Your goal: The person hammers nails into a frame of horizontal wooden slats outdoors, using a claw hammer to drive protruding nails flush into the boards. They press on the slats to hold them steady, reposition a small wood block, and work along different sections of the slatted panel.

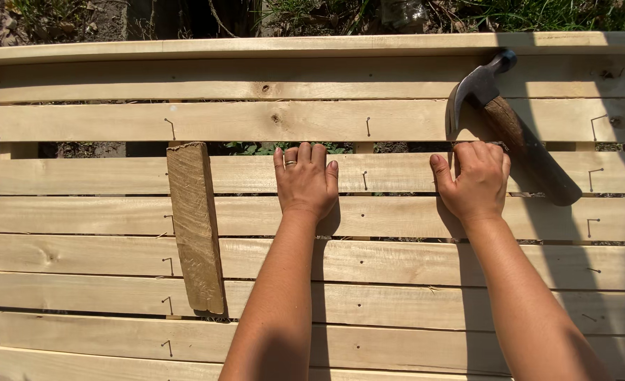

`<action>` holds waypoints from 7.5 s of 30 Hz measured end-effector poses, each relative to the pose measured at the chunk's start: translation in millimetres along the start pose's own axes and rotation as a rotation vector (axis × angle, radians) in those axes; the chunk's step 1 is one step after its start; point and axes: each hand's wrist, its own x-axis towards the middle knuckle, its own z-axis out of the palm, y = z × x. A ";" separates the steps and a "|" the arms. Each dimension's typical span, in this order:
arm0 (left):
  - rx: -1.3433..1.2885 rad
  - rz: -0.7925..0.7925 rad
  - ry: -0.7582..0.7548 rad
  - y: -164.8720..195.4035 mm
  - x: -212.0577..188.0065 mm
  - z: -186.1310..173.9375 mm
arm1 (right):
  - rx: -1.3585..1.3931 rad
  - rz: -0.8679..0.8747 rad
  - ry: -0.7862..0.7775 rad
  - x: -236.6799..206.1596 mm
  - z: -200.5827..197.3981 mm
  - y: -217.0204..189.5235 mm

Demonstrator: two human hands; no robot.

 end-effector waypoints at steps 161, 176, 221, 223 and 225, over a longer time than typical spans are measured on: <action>-0.078 -0.059 0.032 0.8 51.6 32.2 | 0.104 0.166 -0.218 41.5 54.3 -56.6; 0.030 -0.150 0.066 -12.8 17.9 22.7 | 0.090 0.138 -0.119 56.2 43.6 -69.3; -0.060 -0.146 0.065 -13.1 32.6 30.6 | 0.083 0.139 -0.062 45.5 44.5 -60.8; -0.033 -0.137 0.103 -13.3 32.0 32.0 | 0.077 0.135 -0.066 46.2 44.7 -60.7; -0.015 -0.133 0.128 -13.8 31.3 33.7 | 0.075 0.129 -0.063 46.3 44.2 -60.4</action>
